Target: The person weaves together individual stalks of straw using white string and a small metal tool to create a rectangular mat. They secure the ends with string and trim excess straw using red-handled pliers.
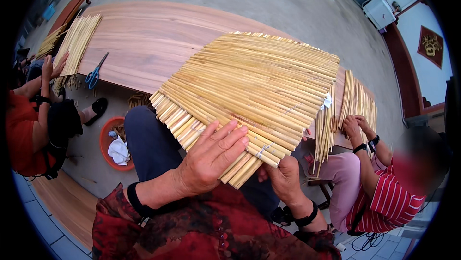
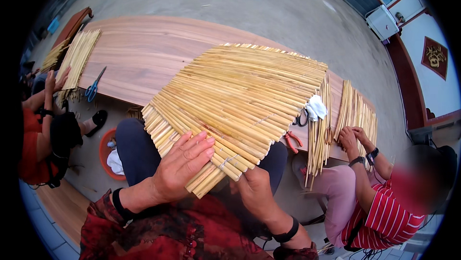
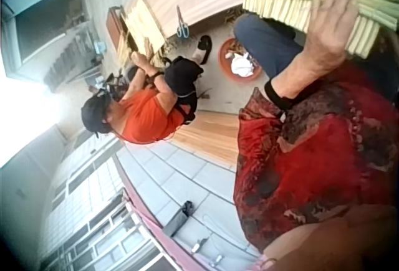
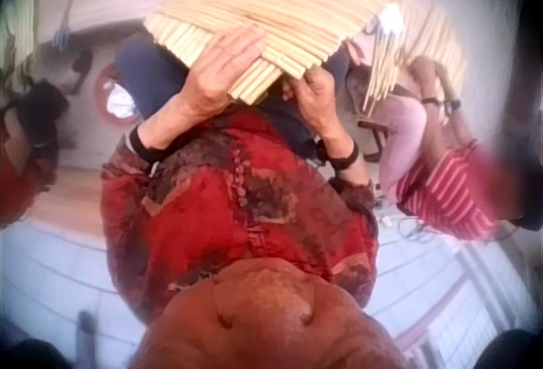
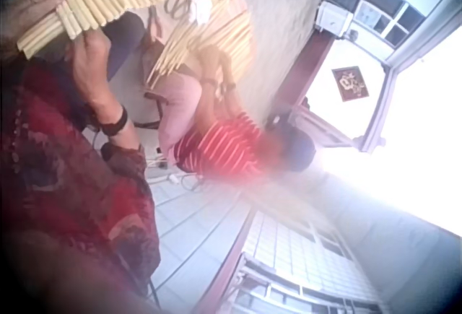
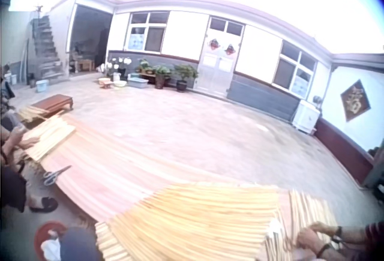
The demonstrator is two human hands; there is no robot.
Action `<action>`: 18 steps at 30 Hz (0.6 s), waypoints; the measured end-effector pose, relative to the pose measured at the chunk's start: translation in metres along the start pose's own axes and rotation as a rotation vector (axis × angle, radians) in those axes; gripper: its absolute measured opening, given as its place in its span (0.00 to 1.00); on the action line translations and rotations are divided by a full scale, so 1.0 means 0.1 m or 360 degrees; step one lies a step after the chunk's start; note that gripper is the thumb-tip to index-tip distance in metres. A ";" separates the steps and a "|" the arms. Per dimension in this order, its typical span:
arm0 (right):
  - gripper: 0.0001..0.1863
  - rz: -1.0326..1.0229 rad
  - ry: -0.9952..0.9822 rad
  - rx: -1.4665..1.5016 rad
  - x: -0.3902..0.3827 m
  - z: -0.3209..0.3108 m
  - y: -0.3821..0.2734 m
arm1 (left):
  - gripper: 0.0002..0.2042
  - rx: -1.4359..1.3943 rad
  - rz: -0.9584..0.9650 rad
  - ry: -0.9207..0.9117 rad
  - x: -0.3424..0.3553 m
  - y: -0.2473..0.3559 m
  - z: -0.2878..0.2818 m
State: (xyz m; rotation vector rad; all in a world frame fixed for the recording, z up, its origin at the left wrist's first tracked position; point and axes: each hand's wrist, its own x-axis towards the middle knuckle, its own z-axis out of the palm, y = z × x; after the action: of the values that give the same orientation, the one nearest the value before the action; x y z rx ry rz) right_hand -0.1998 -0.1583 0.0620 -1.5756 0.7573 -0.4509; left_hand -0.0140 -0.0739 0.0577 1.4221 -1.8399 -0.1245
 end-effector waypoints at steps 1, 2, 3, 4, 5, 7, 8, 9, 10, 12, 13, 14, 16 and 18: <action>0.11 -0.0006 0.0010 0.0076 0.00 0.01 0.05 | 0.18 -0.0003 0.0008 -0.0002 0.00 0.00 0.00; 0.11 -0.0012 0.0019 0.0152 -0.01 0.02 0.07 | 0.18 -0.0006 0.0015 -0.0004 0.00 -0.01 -0.01; 0.11 -0.0013 0.0020 0.0154 0.00 0.04 0.07 | 0.18 -0.0005 0.0017 -0.0006 -0.01 -0.01 -0.02; 0.09 0.0010 0.0026 0.0200 0.00 0.06 0.06 | 0.18 0.0003 0.0032 -0.0007 -0.01 -0.02 -0.03; 0.11 0.0033 0.0033 0.0245 0.00 0.08 0.05 | 0.18 0.0010 0.0047 -0.0007 -0.02 -0.03 -0.03; 0.10 0.0080 0.0046 0.0309 0.00 0.14 0.01 | 0.18 0.0022 0.0054 -0.0013 -0.04 -0.03 0.00; 0.09 0.0125 0.0059 0.0370 0.00 0.15 -0.01 | 0.18 0.0035 0.0062 -0.0016 -0.05 -0.03 0.01; 0.09 0.0130 0.0059 0.0370 0.02 0.14 -0.04 | 0.18 0.0032 0.0058 -0.0018 -0.06 -0.03 0.02; 0.09 0.0197 0.0026 0.0425 0.05 0.11 -0.07 | 0.18 0.0045 0.0053 -0.0003 -0.06 -0.03 0.03; 0.09 0.0263 0.0005 0.0478 0.05 0.08 -0.06 | 0.18 0.0052 0.0057 0.0010 -0.07 -0.03 0.05; 0.10 0.0272 -0.0029 0.0563 0.04 0.07 -0.03 | 0.18 0.0075 0.0072 0.0003 -0.06 -0.04 0.07; 0.12 0.0281 -0.0063 0.0647 0.03 0.06 -0.01 | 0.18 0.0099 0.0086 -0.0003 -0.06 -0.05 0.08; 0.17 0.0335 -0.0087 0.0570 0.04 0.06 -0.05 | 0.18 0.0117 0.0094 -0.0015 -0.08 -0.06 0.12; 0.22 0.0382 -0.0113 0.0490 0.03 0.06 -0.04 | 0.18 0.0138 0.0107 -0.0023 -0.10 -0.07 0.14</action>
State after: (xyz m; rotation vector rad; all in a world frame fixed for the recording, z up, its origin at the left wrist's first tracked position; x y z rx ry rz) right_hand -0.1928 -0.1558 0.0645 -1.1913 0.7715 -0.3166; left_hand -0.0167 -0.0732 0.0391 1.4197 -1.9229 -0.0214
